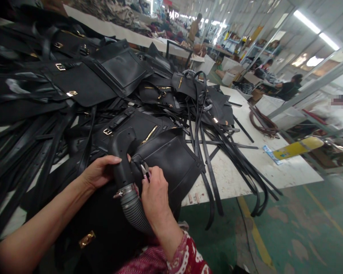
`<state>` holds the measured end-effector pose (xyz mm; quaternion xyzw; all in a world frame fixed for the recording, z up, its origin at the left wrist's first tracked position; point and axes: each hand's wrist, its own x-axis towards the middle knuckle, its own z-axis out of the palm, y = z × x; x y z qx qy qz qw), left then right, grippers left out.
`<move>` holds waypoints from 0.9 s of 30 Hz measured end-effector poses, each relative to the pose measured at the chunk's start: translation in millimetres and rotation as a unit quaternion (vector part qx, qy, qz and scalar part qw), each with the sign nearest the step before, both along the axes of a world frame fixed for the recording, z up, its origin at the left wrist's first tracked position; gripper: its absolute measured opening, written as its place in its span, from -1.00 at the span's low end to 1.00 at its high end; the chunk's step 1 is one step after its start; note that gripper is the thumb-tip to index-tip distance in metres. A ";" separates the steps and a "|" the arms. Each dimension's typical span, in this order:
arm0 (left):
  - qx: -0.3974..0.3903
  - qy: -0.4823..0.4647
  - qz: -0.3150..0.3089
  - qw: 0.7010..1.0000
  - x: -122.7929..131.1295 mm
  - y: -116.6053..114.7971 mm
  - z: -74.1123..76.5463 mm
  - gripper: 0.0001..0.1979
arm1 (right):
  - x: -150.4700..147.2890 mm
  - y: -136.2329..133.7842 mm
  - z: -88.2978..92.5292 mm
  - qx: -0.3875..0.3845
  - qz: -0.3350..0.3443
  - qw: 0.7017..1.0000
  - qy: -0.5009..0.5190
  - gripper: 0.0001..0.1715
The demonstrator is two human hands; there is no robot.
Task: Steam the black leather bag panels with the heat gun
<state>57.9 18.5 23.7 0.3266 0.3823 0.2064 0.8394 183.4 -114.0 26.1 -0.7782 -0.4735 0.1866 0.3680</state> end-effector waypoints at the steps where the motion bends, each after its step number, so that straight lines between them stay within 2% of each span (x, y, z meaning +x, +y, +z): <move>1: -0.002 0.001 0.006 1.000 -0.1 -0.1 0.2 -0.84 | -0.8 0.5 0.1 0.003 -0.001 1.000 -0.005 -0.78; 5: -0.015 0.003 0.023 1.000 0.0 -1.1 0.3 -0.85 | -4.5 1.5 2.3 0.001 0.000 0.999 -0.036 -0.80; 12: -0.009 -0.032 0.008 0.999 -0.8 -2.5 -0.7 -0.84 | -5.3 2.5 7.9 -0.022 0.043 0.988 -0.149 -0.79; 19: -0.010 -0.038 0.003 0.999 -1.5 -2.7 -1.0 -0.85 | -1.8 3.0 8.7 -0.056 0.055 0.979 -0.189 -0.80; 27: -0.012 -0.035 -0.002 0.999 -0.9 -3.7 1.5 -0.85 | 5.4 6.0 6.3 -0.085 0.086 0.955 -0.271 -0.75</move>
